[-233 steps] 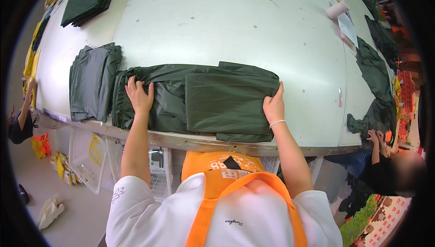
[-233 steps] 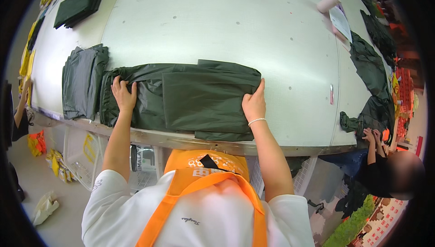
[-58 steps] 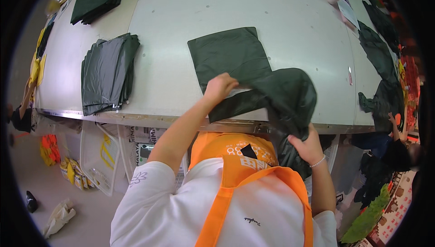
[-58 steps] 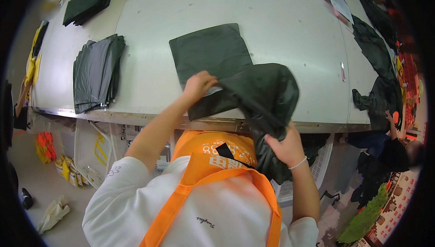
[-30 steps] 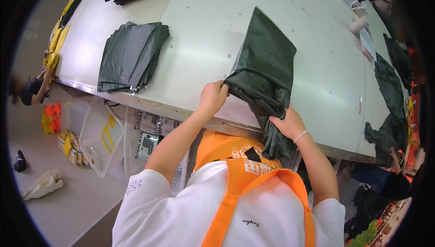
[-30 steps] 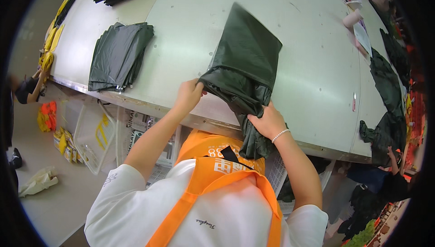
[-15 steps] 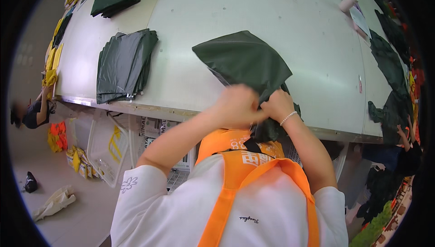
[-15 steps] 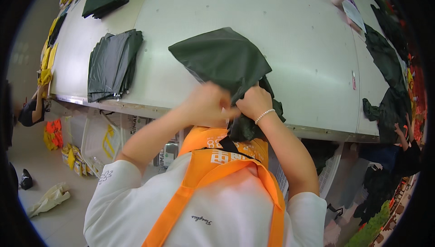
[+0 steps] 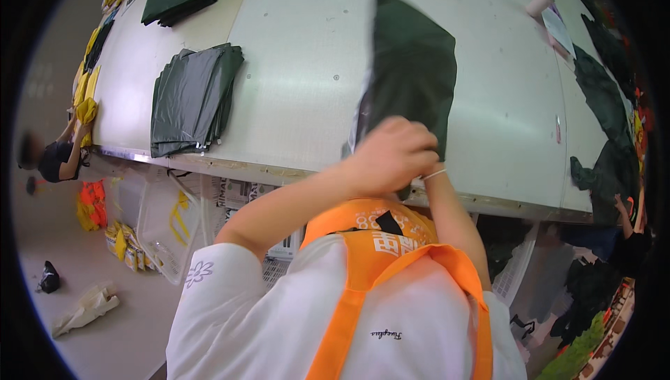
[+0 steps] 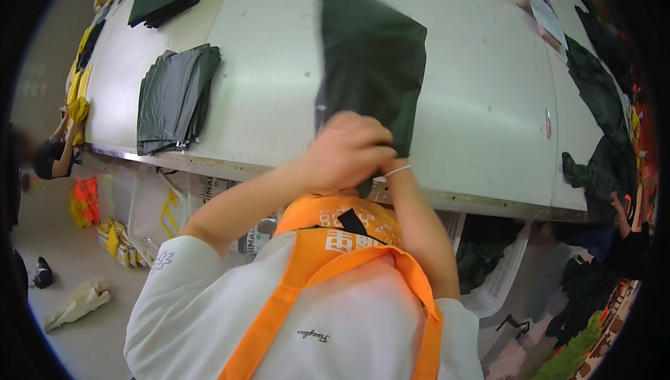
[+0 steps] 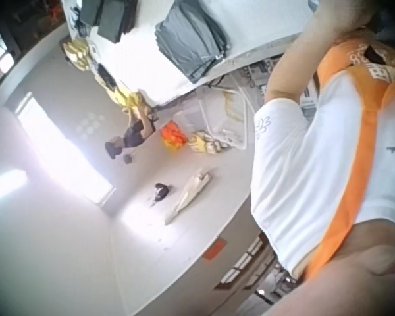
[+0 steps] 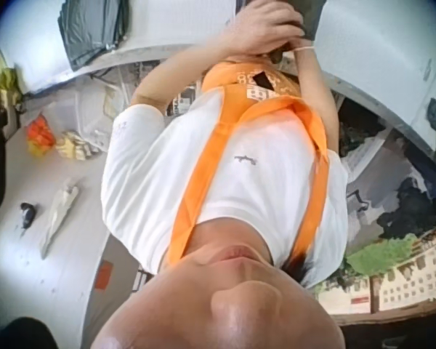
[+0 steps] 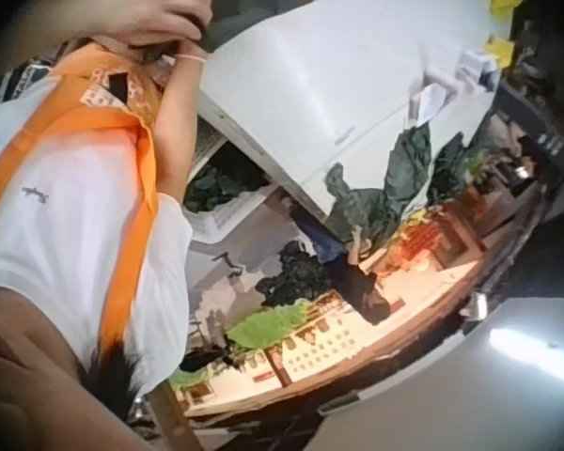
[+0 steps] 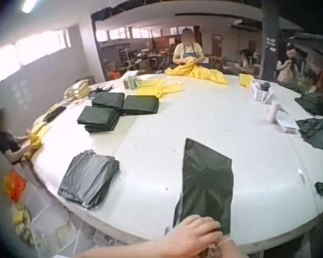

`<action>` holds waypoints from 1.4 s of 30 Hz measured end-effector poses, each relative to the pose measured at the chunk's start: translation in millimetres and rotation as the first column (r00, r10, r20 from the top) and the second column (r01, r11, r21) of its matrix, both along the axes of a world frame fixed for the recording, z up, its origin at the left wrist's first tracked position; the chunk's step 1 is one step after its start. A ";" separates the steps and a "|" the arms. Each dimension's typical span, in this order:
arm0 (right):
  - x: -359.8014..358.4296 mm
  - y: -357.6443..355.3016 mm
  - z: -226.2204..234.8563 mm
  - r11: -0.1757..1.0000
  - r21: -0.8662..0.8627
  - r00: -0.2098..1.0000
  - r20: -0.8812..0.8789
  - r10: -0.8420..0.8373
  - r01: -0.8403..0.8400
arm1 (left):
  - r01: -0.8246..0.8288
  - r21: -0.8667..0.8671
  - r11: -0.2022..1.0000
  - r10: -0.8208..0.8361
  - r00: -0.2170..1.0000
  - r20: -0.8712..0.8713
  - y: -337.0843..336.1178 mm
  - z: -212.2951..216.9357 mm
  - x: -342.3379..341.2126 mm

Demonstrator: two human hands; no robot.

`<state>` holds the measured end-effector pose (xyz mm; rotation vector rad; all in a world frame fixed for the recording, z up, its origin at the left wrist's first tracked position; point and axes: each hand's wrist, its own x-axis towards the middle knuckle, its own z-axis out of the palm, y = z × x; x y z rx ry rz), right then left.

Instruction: The person folds a dark green jacket on a white table. They smooth the fabric, fold the sleeves inward, fold the body in half, then fold it again into a compact rectangle and place it on a stack of similar folded jackets.

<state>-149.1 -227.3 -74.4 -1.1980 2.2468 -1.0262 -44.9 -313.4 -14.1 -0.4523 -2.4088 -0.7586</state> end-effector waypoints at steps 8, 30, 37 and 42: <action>-23.0 1.2 17.1 0.973 -0.061 0.832 0.532 -0.157 0.222 | -0.465 0.528 0.710 0.323 0.882 0.343 -54.3 -78.1 45.6; 39.4 -0.7 83.0 0.761 -0.230 0.722 -0.560 0.406 -0.607 | -0.296 0.756 -0.583 -0.055 0.944 0.327 -3.8 -56.1 55.2; 44.0 25.1 -45.7 0.916 -0.277 0.613 0.789 0.044 0.291 | -0.750 0.500 0.434 -0.045 0.536 0.843 -33.3 -48.1 50.1; 41.0 24.6 -43.5 0.896 -0.134 0.380 0.924 -0.041 0.423 | -0.180 0.168 0.969 0.060 0.835 0.548 -34.1 29.8 44.5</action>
